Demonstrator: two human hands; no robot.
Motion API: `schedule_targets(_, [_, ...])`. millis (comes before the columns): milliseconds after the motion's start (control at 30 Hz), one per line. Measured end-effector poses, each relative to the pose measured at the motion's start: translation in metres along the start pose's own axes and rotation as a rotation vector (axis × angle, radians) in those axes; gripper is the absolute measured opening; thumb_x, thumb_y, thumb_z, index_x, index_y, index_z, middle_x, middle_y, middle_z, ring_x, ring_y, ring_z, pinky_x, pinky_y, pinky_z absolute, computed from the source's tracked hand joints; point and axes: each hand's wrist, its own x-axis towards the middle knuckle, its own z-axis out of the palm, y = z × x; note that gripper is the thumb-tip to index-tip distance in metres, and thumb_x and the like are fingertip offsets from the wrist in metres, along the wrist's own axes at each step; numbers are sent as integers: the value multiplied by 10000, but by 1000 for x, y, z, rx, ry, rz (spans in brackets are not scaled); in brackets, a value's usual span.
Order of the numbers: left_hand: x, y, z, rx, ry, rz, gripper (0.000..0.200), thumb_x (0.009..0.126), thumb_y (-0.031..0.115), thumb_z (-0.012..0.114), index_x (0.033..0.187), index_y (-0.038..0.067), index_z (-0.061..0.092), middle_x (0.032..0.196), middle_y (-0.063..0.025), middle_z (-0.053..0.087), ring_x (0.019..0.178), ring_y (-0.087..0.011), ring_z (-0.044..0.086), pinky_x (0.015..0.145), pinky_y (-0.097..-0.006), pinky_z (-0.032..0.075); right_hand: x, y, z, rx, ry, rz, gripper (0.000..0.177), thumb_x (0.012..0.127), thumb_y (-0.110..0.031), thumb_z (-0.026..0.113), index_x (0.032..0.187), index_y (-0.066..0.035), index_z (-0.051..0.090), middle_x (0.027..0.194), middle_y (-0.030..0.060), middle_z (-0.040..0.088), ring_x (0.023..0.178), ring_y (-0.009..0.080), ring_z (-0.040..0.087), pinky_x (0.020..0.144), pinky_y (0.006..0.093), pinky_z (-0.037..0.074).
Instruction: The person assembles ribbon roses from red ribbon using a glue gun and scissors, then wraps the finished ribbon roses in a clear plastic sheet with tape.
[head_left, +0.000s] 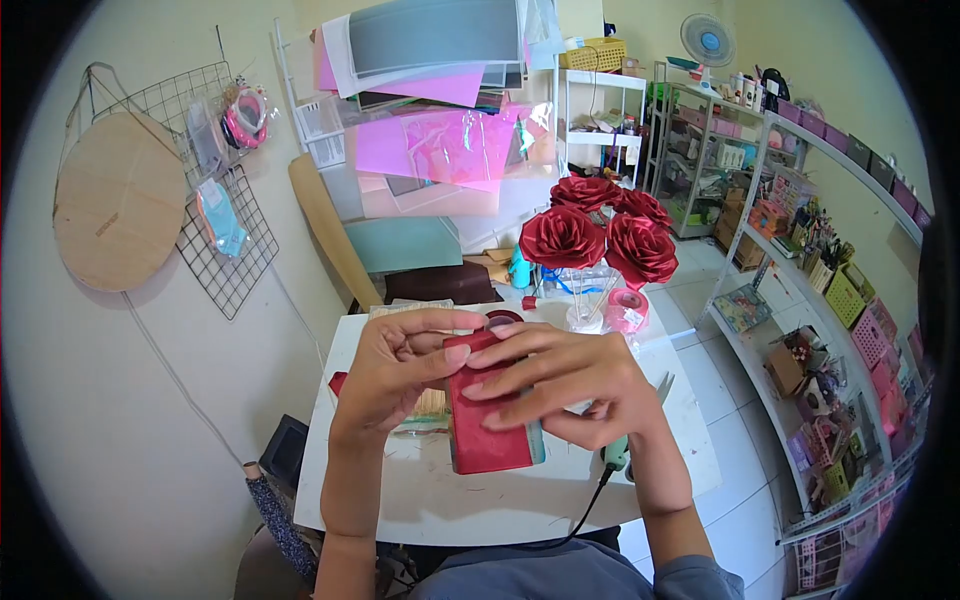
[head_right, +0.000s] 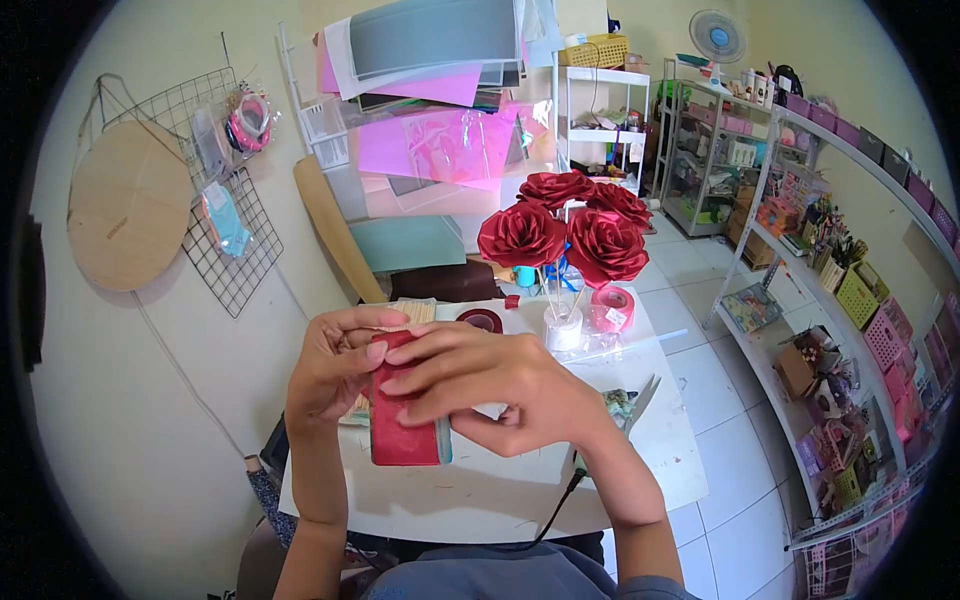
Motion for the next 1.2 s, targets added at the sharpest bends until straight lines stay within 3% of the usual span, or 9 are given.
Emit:
schedule_targets(133, [-2, 3, 5, 42, 108, 78, 294, 705, -11, 560, 987, -64, 496, 788, -138, 591, 658, -101, 568, 598, -200, 474, -4, 4, 5, 333, 189, 191, 363, 518, 66, 484, 870, 26, 564, 962, 133, 533, 967, 234, 483, 867, 349, 349])
schedule_targets(200, [0, 0, 4, 97, 134, 135, 278, 705, -4, 560, 970, -64, 501, 770, -145, 593, 654, -104, 570, 584, -189, 463, -2, 10, 5, 336, 200, 58, 464, 553, 46, 535, 1013, 30, 479, 1019, 130, 470, 1027, 230, 420, 875, 336, 330])
schedule_targets(267, [-2, 5, 10, 150, 204, 172, 258, 701, -2, 564, 947, -58, 507, 745, -145, 593, 645, -96, 563, 565, -177, 448, 3, 4, 12, 467, 571, 127, 615, 581, 3, 611, 1141, -2, 357, 1019, 122, 443, 1062, 235, 373, 886, 335, 313])
schedule_targets(333, [-5, 3, 14, 199, 237, 227, 230, 699, -4, 565, 917, -44, 504, 711, -140, 592, 639, -89, 555, 562, -177, 438, 3, 2, 8, 421, 453, 205, 769, 602, -46, 668, 1220, -25, 211, 1068, 118, 430, 1031, 205, 404, 873, 310, 330])
schedule_targets(533, [-11, -3, 27, 387, 390, 577, 240, 703, -40, 559, 905, -19, 430, 727, -135, 589, 653, -108, 555, 579, -183, 435, 6, -1, 18, 574, 211, 832, 591, 655, 9, 618, 1175, -12, 338, 846, 83, 588, 736, 110, 555, 685, 233, 432])
schedule_targets(667, [-11, -6, 26, 468, 384, 702, 276, 712, -46, 549, 921, -3, 373, 728, -163, 580, 659, -119, 557, 581, -184, 439, 0, 0, 20, 580, 200, 757, 283, 674, -26, 623, 945, 17, 551, 721, 55, 602, 669, 51, 529, 581, 190, 409])
schedule_targets(900, [-12, -23, 12, 797, 531, 1150, 273, 722, -25, 545, 929, 13, 372, 752, -188, 579, 677, -156, 575, 553, -218, 461, 2, -2, 15, 468, 205, 793, 173, 677, -40, 628, 837, 18, 595, 715, 51, 603, 656, 41, 519, 581, 181, 407])
schedule_targets(1000, [-14, -17, 13, 856, 166, 1299, 286, 725, -18, 537, 959, 56, 389, 775, -220, 575, 675, -219, 598, 523, -254, 474, 2, 2, 14, 557, 276, 809, 233, 663, 14, 609, 894, 27, 573, 782, 90, 602, 718, 87, 553, 633, 203, 437])
schedule_targets(1200, [-13, -13, 24, 870, -16, 1197, 320, 734, 6, 504, 1034, 88, 432, 818, -136, 595, 727, -255, 596, 609, -344, 503, 0, 6, 11, 854, 510, 735, 499, 575, 188, 420, 1059, 68, 448, 1016, 211, 503, 920, 215, 529, 790, 274, 436])
